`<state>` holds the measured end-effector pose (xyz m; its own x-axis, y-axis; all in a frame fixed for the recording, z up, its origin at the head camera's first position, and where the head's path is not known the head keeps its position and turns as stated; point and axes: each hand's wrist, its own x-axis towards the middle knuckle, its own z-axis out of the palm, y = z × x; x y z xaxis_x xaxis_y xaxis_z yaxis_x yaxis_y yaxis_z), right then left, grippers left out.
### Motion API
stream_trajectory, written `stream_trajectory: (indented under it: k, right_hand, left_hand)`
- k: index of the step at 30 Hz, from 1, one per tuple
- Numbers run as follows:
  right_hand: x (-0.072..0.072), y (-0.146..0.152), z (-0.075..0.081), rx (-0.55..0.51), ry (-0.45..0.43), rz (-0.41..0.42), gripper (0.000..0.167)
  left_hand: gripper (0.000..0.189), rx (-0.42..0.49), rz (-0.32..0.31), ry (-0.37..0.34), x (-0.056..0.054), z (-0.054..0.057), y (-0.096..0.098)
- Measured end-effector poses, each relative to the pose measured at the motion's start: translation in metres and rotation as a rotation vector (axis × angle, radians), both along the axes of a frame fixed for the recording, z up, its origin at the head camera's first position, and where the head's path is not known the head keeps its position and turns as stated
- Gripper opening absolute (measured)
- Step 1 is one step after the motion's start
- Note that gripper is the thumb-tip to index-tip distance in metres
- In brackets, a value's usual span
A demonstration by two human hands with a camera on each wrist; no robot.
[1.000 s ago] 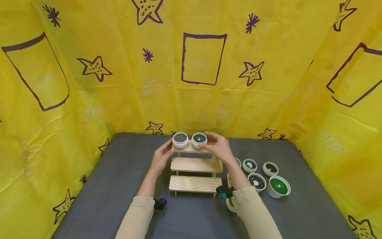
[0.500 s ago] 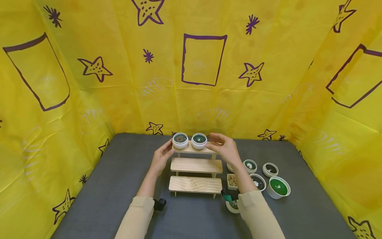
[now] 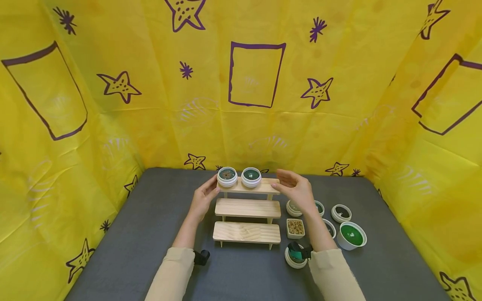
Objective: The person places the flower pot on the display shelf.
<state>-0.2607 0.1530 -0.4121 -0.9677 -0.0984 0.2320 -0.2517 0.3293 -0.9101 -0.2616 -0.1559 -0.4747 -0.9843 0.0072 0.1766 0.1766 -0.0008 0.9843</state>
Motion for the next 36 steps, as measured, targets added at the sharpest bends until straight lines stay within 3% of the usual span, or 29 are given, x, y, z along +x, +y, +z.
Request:
stream_trajectory:
  k: [18, 28, 36]
  right_hand:
    - [0.030, 0.029, -0.002, -0.028, -0.016, -0.022, 0.056]
    - [0.043, 0.037, -0.020, -0.064, -0.025, -0.020, 0.049]
    - [0.051, 0.052, -0.037, -0.058, -0.024, 0.037, 0.043]
  left_hand:
    - [0.052, 0.002, 0.011, 0.017, 0.000, -0.002, -0.001]
    - [0.052, -0.006, 0.009, 0.033, -0.001, -0.002, -0.001]
    - [0.052, -0.003, 0.008, 0.016, 0.001, -0.001, 0.000]
